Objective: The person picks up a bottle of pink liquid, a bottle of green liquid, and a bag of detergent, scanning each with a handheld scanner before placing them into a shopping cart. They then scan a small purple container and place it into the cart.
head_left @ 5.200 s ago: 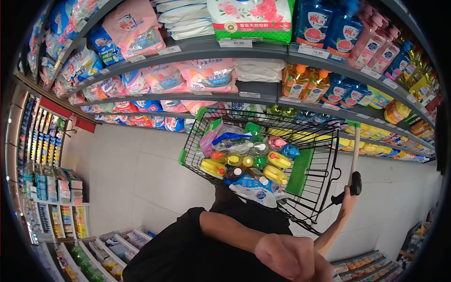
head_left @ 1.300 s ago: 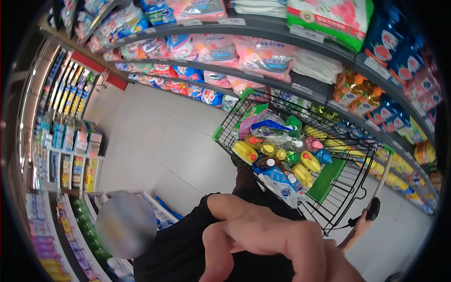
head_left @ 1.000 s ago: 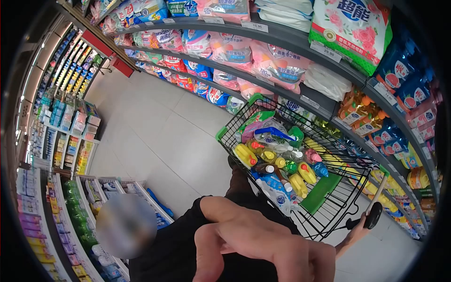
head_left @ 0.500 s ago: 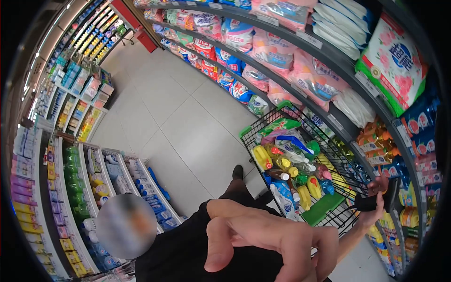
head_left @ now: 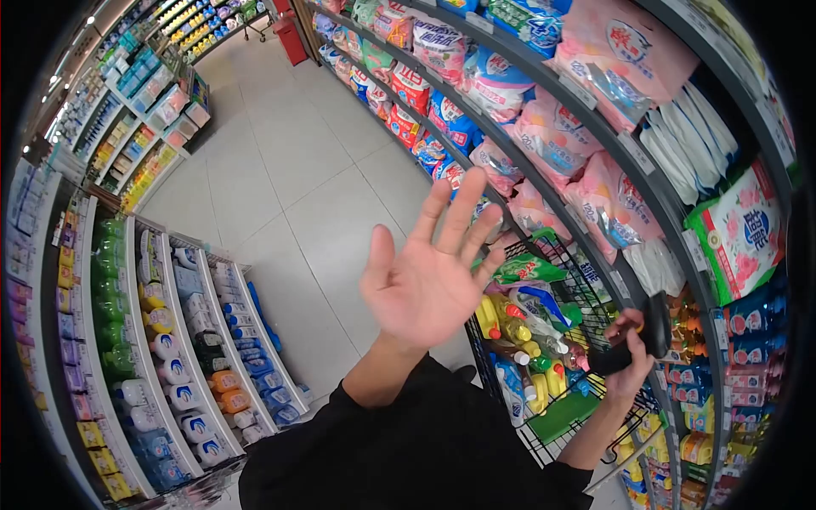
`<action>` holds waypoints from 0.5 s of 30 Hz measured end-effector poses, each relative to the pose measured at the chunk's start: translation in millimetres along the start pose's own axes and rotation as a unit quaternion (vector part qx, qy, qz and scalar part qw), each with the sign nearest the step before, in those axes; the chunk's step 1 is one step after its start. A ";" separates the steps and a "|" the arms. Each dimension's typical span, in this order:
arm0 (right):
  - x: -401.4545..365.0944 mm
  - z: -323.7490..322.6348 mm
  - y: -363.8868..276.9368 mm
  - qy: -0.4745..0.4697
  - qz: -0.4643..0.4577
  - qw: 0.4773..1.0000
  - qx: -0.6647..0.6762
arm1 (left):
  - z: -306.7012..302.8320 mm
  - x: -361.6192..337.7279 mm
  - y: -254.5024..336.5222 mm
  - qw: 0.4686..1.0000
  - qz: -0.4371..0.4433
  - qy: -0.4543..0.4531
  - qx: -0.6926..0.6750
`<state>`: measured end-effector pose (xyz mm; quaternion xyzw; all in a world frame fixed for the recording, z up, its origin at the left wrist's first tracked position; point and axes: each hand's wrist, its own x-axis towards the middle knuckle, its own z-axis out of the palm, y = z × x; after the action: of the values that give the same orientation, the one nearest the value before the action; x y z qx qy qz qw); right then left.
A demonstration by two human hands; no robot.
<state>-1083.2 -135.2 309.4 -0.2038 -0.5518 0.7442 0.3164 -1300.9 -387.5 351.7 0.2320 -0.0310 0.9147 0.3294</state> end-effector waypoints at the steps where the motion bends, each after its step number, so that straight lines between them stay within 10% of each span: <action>1: 5.4 20.8 2.3 -0.019 -0.001 1.000 -0.002 | -3.5 -1.4 10.5 1.000 0.005 0.004 -0.003; 15: 48.9 248.0 35.9 -0.181 0.140 0.971 0.075 | -33.1 -11.3 127.8 0.996 0.071 0.007 0.050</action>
<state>-1288.9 -279.7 354.0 -0.1166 -0.5089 0.8447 0.1179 -1385.5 -487.0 329.5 0.2390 0.0000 0.9378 0.2517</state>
